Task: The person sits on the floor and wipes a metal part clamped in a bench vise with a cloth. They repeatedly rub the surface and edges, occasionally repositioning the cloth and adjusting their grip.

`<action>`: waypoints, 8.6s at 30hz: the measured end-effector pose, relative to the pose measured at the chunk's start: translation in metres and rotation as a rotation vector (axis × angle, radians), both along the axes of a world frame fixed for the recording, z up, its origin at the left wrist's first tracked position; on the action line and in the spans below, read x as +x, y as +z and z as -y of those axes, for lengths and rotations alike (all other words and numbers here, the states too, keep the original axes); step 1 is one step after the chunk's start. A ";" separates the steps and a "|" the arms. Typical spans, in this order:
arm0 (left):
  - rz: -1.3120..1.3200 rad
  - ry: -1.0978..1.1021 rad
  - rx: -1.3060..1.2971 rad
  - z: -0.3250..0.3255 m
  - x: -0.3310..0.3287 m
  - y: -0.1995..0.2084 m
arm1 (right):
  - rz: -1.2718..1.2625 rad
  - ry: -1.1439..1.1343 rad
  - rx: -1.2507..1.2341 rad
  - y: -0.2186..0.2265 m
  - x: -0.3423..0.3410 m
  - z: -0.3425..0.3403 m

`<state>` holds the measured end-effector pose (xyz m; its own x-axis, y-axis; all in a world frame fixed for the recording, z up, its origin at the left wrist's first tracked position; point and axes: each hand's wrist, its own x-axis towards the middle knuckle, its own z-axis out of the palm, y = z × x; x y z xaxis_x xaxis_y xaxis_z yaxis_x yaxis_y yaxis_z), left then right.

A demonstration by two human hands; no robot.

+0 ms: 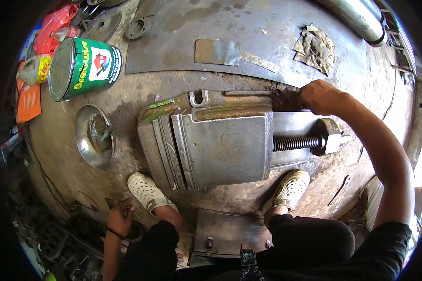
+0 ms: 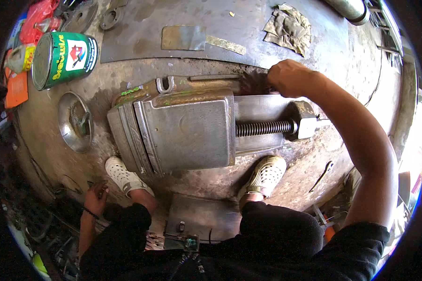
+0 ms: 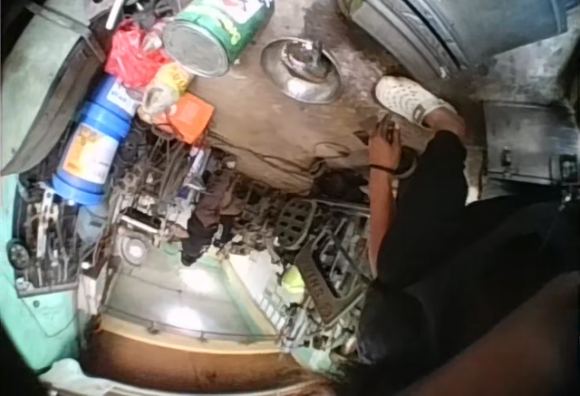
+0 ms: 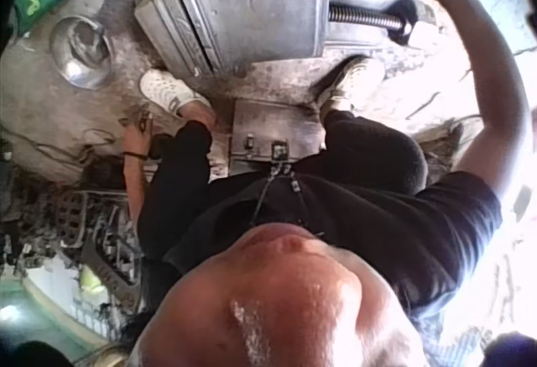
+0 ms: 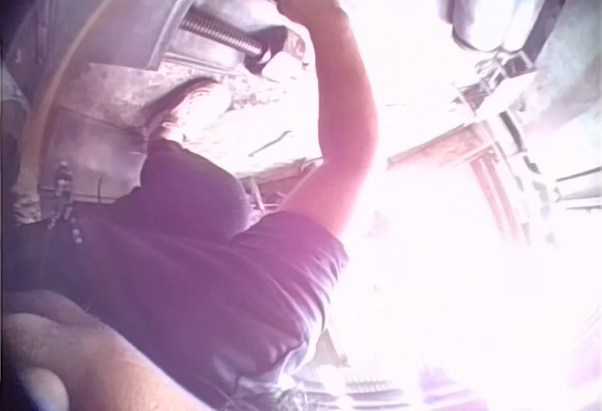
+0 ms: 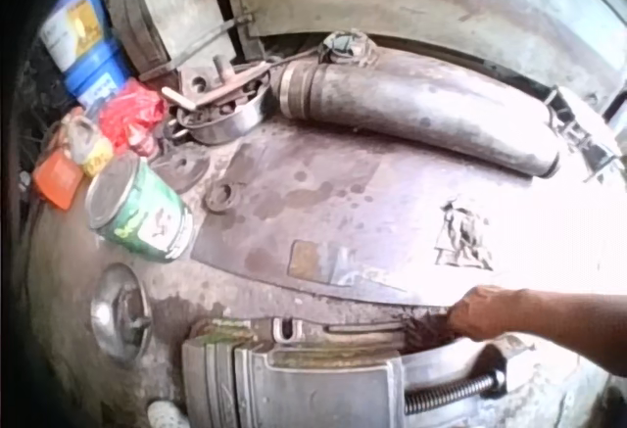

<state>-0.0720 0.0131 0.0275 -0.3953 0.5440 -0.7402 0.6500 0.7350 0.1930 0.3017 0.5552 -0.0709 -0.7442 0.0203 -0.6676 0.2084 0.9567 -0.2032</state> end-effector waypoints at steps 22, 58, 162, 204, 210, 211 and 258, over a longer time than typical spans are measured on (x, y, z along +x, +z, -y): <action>-0.106 -0.021 0.009 -0.068 0.009 0.025 | -0.205 -0.078 -0.339 -0.035 -0.080 0.015; -0.605 -0.015 1.045 -0.269 0.188 -0.100 | -0.181 -0.008 -0.422 -0.050 -0.086 0.011; -0.498 -0.180 1.013 -0.300 0.220 -0.107 | 0.035 -0.694 -0.123 0.097 0.133 -0.077; -0.457 -0.139 0.980 -0.297 0.216 -0.105 | -0.439 -0.381 -0.460 -0.030 -0.025 -0.012; -0.475 -0.164 0.969 -0.298 0.218 -0.104 | -0.589 -0.175 -0.305 -0.064 -0.040 0.013; -0.479 -0.165 0.975 -0.298 0.218 -0.103 | -0.629 -0.186 -0.279 -0.065 -0.037 0.015; -0.504 -0.170 1.017 -0.301 0.220 -0.106 | 0.210 -0.731 -0.208 -0.044 0.220 -0.038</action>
<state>0.1479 0.3144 -0.0781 -0.3857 0.8745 0.2941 0.8981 0.2829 0.3368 0.5212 0.5935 -0.1148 -0.4483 0.3150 -0.8365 0.8239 0.5086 -0.2500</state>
